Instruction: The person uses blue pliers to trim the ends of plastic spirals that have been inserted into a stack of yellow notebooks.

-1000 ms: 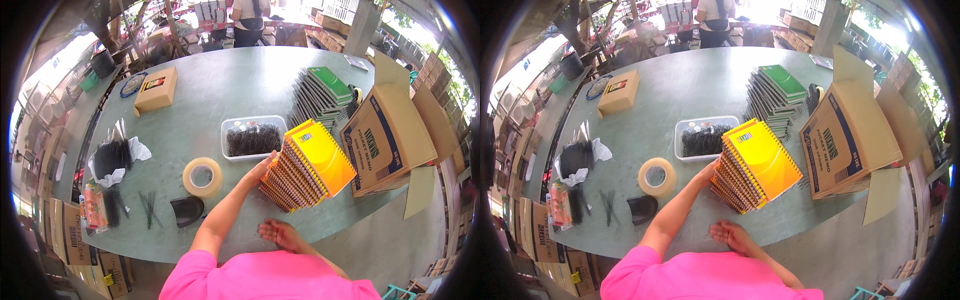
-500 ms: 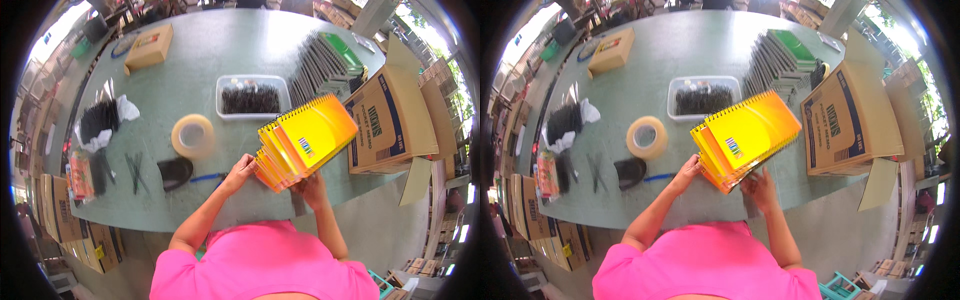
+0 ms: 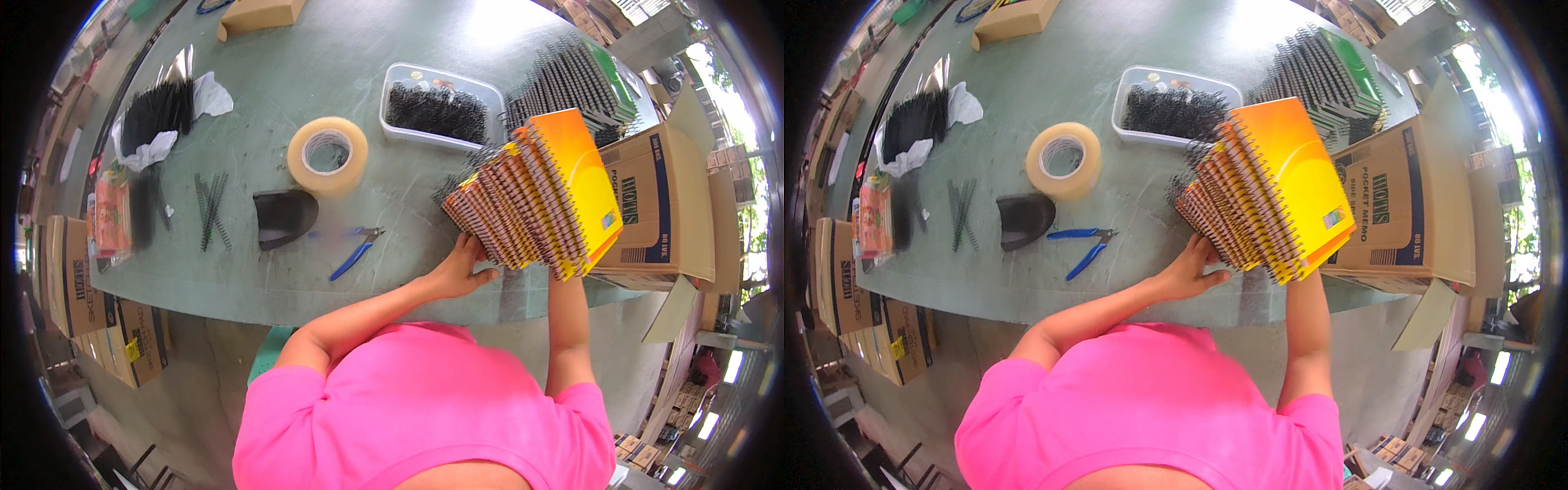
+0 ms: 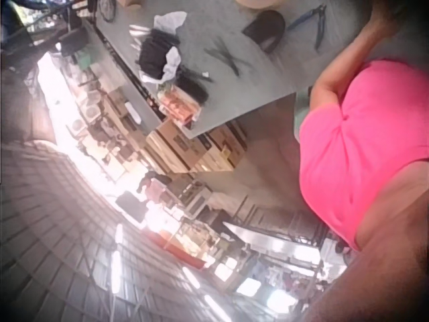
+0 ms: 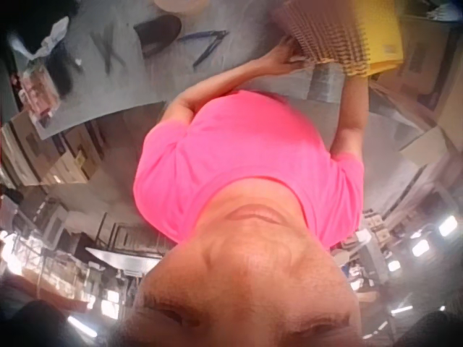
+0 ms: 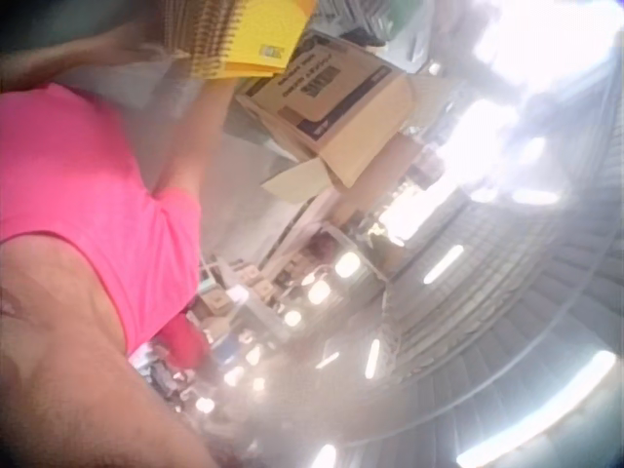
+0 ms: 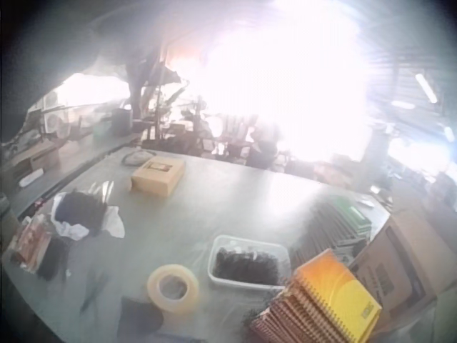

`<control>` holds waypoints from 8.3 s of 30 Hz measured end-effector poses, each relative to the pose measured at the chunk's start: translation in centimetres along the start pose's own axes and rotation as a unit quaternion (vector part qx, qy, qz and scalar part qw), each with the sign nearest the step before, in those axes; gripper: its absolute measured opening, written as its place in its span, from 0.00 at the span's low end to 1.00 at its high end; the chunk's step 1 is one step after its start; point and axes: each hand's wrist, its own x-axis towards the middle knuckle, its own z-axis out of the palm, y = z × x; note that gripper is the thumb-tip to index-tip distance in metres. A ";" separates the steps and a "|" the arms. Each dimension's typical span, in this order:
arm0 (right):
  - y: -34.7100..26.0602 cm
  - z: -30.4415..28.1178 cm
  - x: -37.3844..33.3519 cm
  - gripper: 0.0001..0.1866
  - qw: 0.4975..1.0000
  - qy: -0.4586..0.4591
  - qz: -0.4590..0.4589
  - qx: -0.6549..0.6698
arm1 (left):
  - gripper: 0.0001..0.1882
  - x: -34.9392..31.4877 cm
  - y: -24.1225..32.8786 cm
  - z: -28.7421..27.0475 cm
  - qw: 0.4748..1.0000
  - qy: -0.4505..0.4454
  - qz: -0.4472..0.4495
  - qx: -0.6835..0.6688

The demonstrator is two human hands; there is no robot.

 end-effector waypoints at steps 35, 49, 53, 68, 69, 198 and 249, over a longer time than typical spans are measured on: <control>-9.5 13.7 -0.1 0.37 0.949 -0.219 0.075 -0.214 | 0.14 7.1 13.2 -4.9 0.978 0.102 0.110 -0.145; -7.3 5.0 -1.9 0.41 0.992 -0.034 0.043 -0.113 | 0.11 1.8 2.2 -4.1 0.989 0.004 -0.126 -0.073; -5.5 2.5 -4.4 0.40 0.997 0.009 0.025 -0.078 | 0.12 3.0 1.8 -1.6 0.981 0.045 -0.104 -0.158; -4.7 -0.5 -8.9 0.39 0.996 0.070 0.004 -0.053 | 0.15 3.2 2.3 -0.7 0.989 0.072 -0.008 -0.127; -4.7 -0.6 -9.2 0.39 0.996 0.072 0.002 -0.051 | 0.15 3.1 2.1 -1.1 0.982 0.073 -0.054 -0.166; -8.0 20.8 3.0 0.26 0.657 -0.107 -0.031 -0.745 | 0.19 1.5 0.2 -10.0 0.821 -0.006 -0.065 0.567; -7.4 20.5 3.4 0.26 0.678 -0.110 -0.041 -0.726 | 0.13 3.0 -1.0 -10.7 0.843 -0.042 -0.078 0.531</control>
